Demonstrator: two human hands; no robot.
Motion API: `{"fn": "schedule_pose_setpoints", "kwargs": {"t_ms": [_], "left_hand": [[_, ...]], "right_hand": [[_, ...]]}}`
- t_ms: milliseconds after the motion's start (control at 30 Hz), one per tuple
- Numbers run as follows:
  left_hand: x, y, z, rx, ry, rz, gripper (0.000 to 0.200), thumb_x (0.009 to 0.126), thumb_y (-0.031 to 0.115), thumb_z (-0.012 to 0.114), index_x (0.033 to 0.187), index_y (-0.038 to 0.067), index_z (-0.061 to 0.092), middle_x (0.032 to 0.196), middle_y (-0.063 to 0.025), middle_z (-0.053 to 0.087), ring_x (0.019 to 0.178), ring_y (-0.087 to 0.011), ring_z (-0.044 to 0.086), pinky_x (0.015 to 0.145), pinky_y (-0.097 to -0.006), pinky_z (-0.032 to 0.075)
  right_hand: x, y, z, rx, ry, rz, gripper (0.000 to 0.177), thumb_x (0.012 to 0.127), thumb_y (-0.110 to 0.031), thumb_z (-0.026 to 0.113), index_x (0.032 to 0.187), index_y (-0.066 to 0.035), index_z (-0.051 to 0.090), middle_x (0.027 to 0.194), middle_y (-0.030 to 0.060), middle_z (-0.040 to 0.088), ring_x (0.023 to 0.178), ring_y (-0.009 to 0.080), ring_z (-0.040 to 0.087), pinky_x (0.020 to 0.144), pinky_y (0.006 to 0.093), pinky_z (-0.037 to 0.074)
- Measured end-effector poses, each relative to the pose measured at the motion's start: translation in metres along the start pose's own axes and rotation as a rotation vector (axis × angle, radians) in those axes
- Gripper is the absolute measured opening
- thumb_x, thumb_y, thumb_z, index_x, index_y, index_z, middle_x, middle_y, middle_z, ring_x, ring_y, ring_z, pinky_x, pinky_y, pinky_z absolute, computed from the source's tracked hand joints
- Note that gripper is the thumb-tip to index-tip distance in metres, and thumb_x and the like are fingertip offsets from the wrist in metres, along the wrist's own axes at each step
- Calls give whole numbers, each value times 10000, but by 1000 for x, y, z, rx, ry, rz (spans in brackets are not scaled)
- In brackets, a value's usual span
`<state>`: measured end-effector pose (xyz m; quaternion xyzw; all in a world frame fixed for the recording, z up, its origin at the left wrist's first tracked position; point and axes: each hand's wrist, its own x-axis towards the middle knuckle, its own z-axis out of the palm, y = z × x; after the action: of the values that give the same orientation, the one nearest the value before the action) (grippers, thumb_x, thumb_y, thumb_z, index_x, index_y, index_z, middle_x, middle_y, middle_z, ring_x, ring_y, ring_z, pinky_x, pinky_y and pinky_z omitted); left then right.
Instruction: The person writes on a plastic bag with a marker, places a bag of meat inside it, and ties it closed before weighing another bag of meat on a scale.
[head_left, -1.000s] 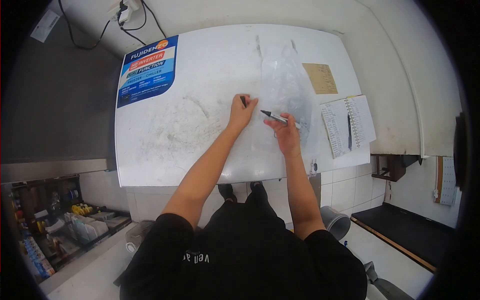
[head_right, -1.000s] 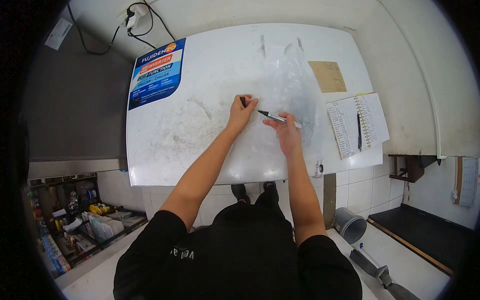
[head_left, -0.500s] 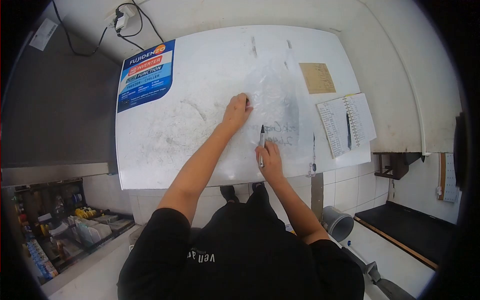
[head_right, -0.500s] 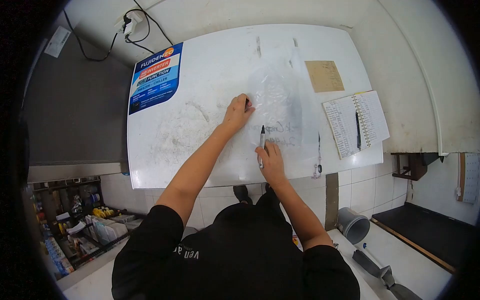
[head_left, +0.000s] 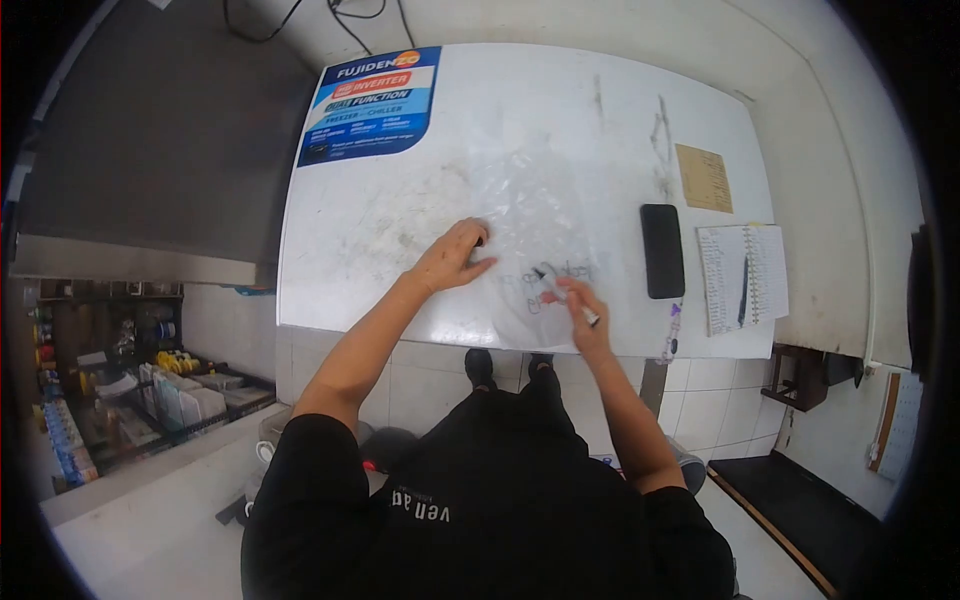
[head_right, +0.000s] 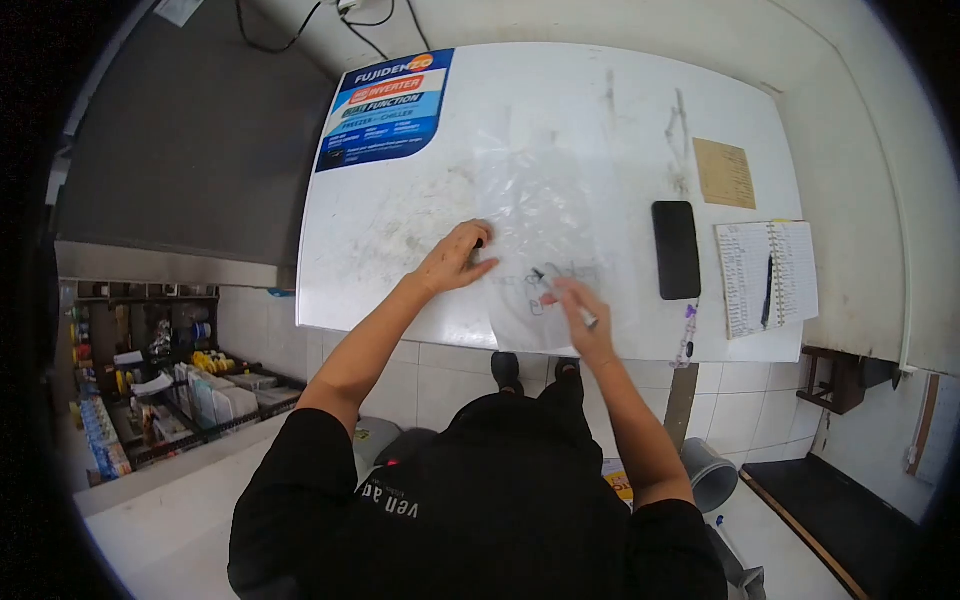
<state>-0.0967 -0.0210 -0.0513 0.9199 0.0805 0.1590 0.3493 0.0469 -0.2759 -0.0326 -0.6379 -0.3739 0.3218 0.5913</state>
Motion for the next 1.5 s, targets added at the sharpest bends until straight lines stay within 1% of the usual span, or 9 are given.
{"fn": "schedule_pose_setpoints", "kwargs": {"t_ms": [100, 267, 467, 600, 767, 867, 1200, 1267, 1500], "left_hand": [[-13, 1, -3, -49, 44, 111, 445, 758, 166, 788, 999, 36, 437, 1067, -177, 510, 1148, -393, 522, 911, -419, 468], [-22, -2, -2, 93, -32, 130, 615, 678, 293, 838, 1037, 47, 404, 1186, -178, 457, 1312, -394, 425, 1133, -467, 334], [-25, -6, -3, 153, -57, 182, 703, 649, 409, 821, 1072, 1, 435, 1186, -187, 457, 1321, -398, 403, 1165, -522, 257], [-25, -6, -5, 165, -75, 201, 732, 624, 410, 835, 1076, -4, 435, 1193, -187, 448, 1328, -393, 394, 1160, -522, 266], [-25, -5, -8, 157, -59, 210, 749, 605, 409, 844, 1075, -7, 437, 1180, -185, 447, 1331, -390, 388, 1158, -523, 268], [-26, -8, -6, 155, -52, 207, 747, 599, 407, 847, 1069, -7, 441, 1173, -185, 451, 1336, -383, 383, 1158, -520, 270], [-28, -10, -6, 200, -80, 202, 766, 617, 463, 841, 1077, 8, 432, 1209, -181, 447, 1355, -373, 373, 1181, -506, 234], [-27, -10, -5, 195, -85, 202, 766, 617, 463, 843, 1074, 9, 429, 1209, -181, 445, 1354, -371, 376, 1183, -507, 231], [-26, -9, -5, 189, -88, 191, 780, 610, 467, 845, 1077, 7, 424, 1199, -182, 448, 1349, -377, 383, 1183, -507, 234]], "right_hand": [[15, -15, 4, 356, 48, 101, 142, 919, -61, 623, 1038, 12, 598, 1036, 149, 700, 936, 178, 674, 902, 319, 504], [24, 7, 25, 156, 29, 42, 150, 885, -58, 675, 970, -2, 565, 861, 85, 676, 820, 111, 639, 739, 259, 499], [27, 4, 61, -143, 49, 3, 148, 860, -101, 712, 878, -7, 600, 728, 51, 640, 689, 78, 567, 636, 253, 456], [29, 12, 75, -166, 104, 7, 168, 852, -126, 724, 873, -7, 606, 709, 50, 638, 671, 84, 563, 625, 265, 458], [38, 6, 84, -330, 131, -35, 223, 843, -177, 728, 868, -5, 588, 733, 118, 659, 645, 220, 630, 624, 305, 485], [39, 1, 86, -350, 112, -38, 175, 847, -146, 732, 842, -28, 601, 713, 55, 648, 673, 104, 598, 633, 267, 473], [37, -1, 83, -244, 94, 19, 193, 831, -140, 743, 844, -7, 604, 721, 76, 646, 687, 110, 604, 649, 278, 478], [41, -5, 85, -316, 32, -8, 206, 824, -135, 738, 841, 2, 585, 740, 117, 648, 667, 188, 617, 669, 303, 492], [32, -1, 79, -310, 70, -53, 205, 837, -153, 736, 833, -9, 590, 697, 80, 648, 650, 109, 592, 635, 267, 476]]}}
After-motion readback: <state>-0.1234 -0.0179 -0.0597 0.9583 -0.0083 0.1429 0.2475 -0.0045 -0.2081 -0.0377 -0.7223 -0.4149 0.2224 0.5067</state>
